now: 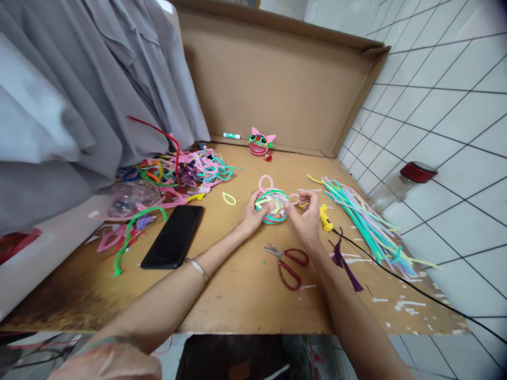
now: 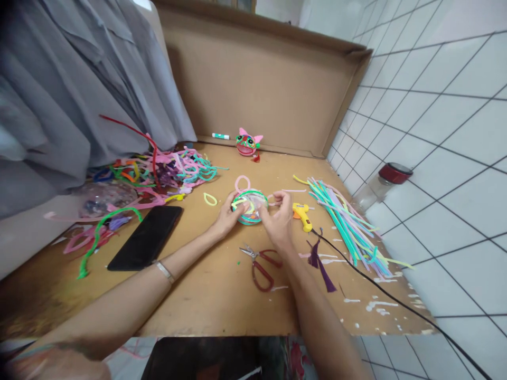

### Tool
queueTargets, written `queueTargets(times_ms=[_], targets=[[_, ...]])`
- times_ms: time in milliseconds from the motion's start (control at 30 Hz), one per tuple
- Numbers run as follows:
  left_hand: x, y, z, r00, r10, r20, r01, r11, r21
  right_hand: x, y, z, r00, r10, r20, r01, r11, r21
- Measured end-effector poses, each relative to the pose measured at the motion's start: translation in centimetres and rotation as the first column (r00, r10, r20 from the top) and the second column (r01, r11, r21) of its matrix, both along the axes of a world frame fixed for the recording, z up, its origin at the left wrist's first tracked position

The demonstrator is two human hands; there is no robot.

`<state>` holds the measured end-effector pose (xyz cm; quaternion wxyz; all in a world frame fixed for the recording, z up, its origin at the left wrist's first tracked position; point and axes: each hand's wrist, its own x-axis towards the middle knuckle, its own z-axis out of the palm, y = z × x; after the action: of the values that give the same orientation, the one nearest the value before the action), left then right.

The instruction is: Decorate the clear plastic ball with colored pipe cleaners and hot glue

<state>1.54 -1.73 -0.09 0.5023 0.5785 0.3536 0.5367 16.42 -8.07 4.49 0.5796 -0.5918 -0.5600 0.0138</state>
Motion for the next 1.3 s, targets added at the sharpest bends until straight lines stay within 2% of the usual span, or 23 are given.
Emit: queueTargets(times_ms=[100, 233, 433, 633, 900, 1100, 1300], targets=[[0.1, 0.2, -0.5, 1.0, -0.014, 0.004, 0.014, 1.0, 0.011, -1.5, -0.3, -0.4, 0.993, 0.104, -0.058, -0.107, 0.993, -0.052], [0.0, 0.2, -0.6, 0.999, -0.044, 0.019, 0.044, 0.999, 0.004, -1.3, 0.0, -1.1, 0.984, 0.125, -0.124, -0.138, 0.985, -0.101], [-0.1, -0.2, 0.0, 0.999, -0.048, -0.008, 0.048, 0.999, -0.01, -1.1, 0.2, -1.2, 0.972, 0.172, -0.16, -0.19, 0.975, -0.11], [0.0, -0.3, 0.2, 0.999, -0.051, -0.01, 0.051, 0.999, 0.011, -1.1, 0.3, -1.2, 0.947, 0.199, -0.25, -0.229, 0.969, -0.093], [0.0, -0.2, 0.1, 0.998, -0.058, -0.032, 0.058, 0.998, 0.027, -0.9, 0.7, -1.0, 0.856, 0.25, -0.453, -0.316, 0.946, -0.076], [-0.1, 0.2, -0.3, 0.996, -0.059, -0.063, 0.063, 0.996, 0.058, -0.6, 0.7, -0.8, 0.82, 0.243, -0.518, -0.342, 0.934, -0.102], [-0.2, 0.0, 0.1, 0.995, -0.076, -0.067, 0.079, 0.996, 0.044, -0.6, 0.8, -0.7, 0.812, 0.247, -0.529, -0.343, 0.935, -0.09]])
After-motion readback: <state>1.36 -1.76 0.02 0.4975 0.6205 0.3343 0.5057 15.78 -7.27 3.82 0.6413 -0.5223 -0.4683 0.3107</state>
